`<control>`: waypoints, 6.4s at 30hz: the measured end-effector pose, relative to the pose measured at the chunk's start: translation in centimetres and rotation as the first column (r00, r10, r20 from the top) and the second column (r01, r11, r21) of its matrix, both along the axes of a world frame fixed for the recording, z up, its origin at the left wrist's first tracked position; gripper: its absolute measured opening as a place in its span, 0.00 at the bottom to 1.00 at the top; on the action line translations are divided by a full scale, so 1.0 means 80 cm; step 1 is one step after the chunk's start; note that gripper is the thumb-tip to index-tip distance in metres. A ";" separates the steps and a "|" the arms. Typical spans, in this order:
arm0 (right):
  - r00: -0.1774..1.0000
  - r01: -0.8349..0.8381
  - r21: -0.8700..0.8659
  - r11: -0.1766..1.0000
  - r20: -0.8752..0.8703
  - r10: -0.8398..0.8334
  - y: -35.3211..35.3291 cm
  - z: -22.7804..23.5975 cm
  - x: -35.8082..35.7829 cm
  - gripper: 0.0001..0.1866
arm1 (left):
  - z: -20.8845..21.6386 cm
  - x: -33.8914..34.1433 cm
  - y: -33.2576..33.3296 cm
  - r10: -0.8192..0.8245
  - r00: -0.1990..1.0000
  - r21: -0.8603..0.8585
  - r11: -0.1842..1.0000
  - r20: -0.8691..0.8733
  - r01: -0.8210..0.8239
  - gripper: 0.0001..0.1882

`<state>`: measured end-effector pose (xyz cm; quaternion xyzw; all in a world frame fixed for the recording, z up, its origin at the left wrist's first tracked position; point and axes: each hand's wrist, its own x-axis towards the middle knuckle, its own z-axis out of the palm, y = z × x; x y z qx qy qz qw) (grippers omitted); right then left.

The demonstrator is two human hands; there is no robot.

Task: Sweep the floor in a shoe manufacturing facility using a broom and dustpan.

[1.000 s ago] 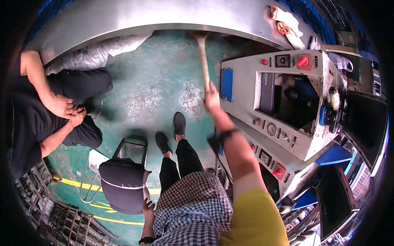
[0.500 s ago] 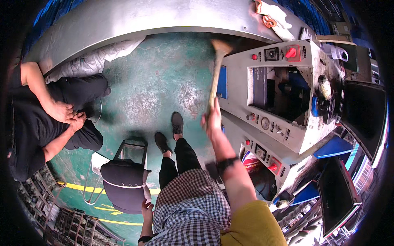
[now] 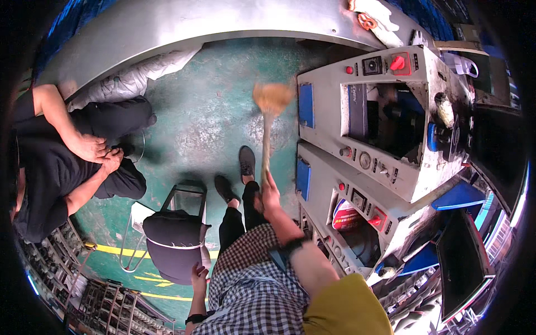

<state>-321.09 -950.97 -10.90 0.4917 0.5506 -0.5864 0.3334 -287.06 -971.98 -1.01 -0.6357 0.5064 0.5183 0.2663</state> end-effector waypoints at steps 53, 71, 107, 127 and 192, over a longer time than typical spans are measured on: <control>0.458 -0.688 0.314 0.654 -0.510 0.728 -0.185 0.052 -0.087 0.24 | -0.050 0.100 0.071 0.302 0.949 -0.047 0.951 -0.087 -0.307 0.28; 0.591 -0.672 0.269 0.690 -0.367 0.718 -0.186 0.062 -0.205 0.23 | -0.045 0.097 0.088 0.282 0.958 -0.082 0.955 -0.047 -0.285 0.28; 0.077 -0.715 0.677 0.172 -0.169 0.983 -0.200 -0.073 -0.263 0.21 | -0.057 0.049 0.083 0.261 0.960 -0.123 0.954 -0.103 -0.273 0.28; 0.416 -0.746 0.524 0.412 -0.117 0.902 -0.039 -0.073 -0.157 0.20 | -0.022 0.014 0.054 0.145 0.989 -0.093 0.985 0.004 -0.144 0.29; 0.987 -0.012 0.094 0.996 -0.161 0.027 -0.001 0.127 0.118 0.21 | -0.036 0.047 -0.078 -0.281 0.953 -0.098 0.958 -0.111 0.271 0.28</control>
